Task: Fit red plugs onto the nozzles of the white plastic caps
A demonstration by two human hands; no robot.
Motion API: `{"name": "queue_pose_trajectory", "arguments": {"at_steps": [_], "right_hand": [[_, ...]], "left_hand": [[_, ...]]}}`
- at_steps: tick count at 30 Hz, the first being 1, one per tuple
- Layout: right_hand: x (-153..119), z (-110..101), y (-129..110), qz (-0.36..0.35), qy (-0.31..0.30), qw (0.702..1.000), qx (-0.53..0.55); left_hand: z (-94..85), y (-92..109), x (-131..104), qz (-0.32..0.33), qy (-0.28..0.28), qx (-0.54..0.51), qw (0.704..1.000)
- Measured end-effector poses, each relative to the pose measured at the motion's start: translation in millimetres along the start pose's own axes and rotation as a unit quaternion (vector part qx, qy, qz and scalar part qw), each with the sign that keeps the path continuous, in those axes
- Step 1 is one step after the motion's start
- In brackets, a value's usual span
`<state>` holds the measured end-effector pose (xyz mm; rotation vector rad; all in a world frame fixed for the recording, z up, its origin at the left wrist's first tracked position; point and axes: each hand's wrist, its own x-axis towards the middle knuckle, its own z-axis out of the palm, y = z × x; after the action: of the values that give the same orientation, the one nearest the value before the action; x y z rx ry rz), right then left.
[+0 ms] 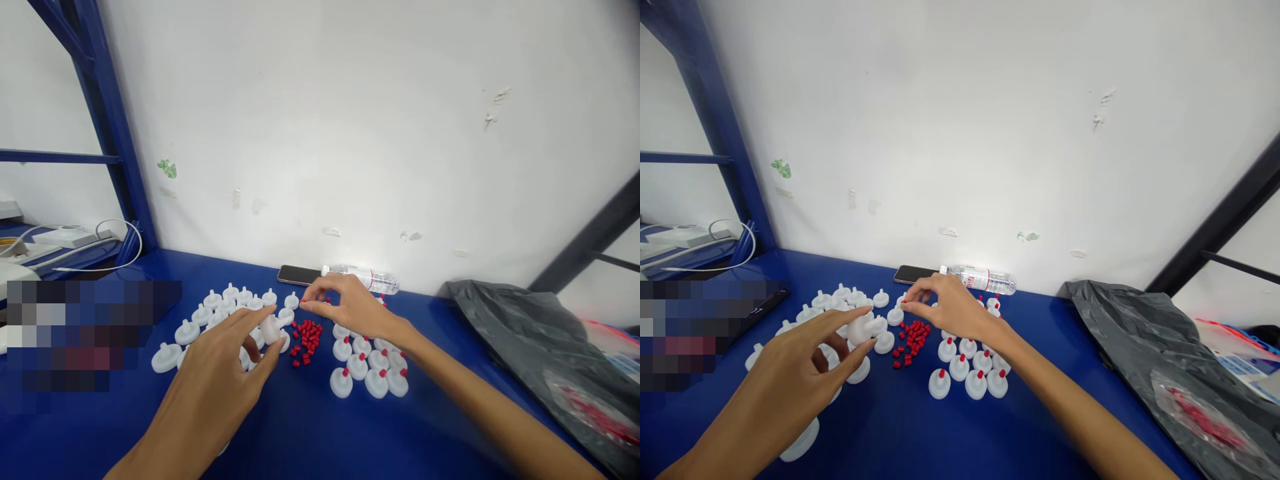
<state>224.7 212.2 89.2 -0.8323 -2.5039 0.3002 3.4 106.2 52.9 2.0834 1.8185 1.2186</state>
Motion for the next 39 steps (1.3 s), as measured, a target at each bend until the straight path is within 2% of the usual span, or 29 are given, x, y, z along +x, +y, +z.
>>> {"name": "queue_pose_trajectory", "arguments": {"at_steps": [2,5,9,12,17,21,25,27,30,33,36,39], "right_hand": [[0,-4,-14,0.010,0.027,0.993,0.115],[-1,-5,-30,0.020,0.049,0.963,0.264],[0,-1,-36,0.014,0.039,0.949,0.312],[1,4,-33,0.018,0.044,0.934,0.355],[3,12,-28,0.019,0.061,0.903,0.425],[0,13,-36,0.011,0.062,0.915,0.399],[-4,9,-49,-0.072,0.092,0.950,0.289],[-5,7,-55,-0.121,0.105,0.955,0.251],[-6,4,-62,-0.158,0.094,0.956,0.227],[-8,4,-68,-0.171,0.103,0.959,0.203],[-10,3,-72,-0.171,0.103,0.960,0.196],[-10,-5,-69,-0.160,0.101,0.967,0.169]], "left_hand": [[0.6,1,1,-0.015,-0.011,-0.009,1.000],[-0.5,3,-1,-0.039,-0.021,-0.037,0.998],[-2.5,6,-4,-0.047,-0.030,-0.080,0.995],[-3.5,8,-4,-0.082,-0.059,-0.127,0.987],[-8.0,17,-1,-0.134,-0.119,-0.279,0.943],[-14.9,24,-2,-0.164,-0.146,-0.349,0.911],[-19.8,32,0,-0.184,-0.129,-0.405,0.886],[-21.6,36,1,-0.180,-0.114,-0.407,0.888],[-24.6,40,1,-0.190,-0.106,-0.401,0.890],[-26.5,39,-1,-0.200,-0.112,-0.397,0.889],[-25.2,36,-2,-0.182,-0.126,-0.393,0.893],[-21.9,35,-5,-0.155,-0.108,-0.346,0.919]]}}
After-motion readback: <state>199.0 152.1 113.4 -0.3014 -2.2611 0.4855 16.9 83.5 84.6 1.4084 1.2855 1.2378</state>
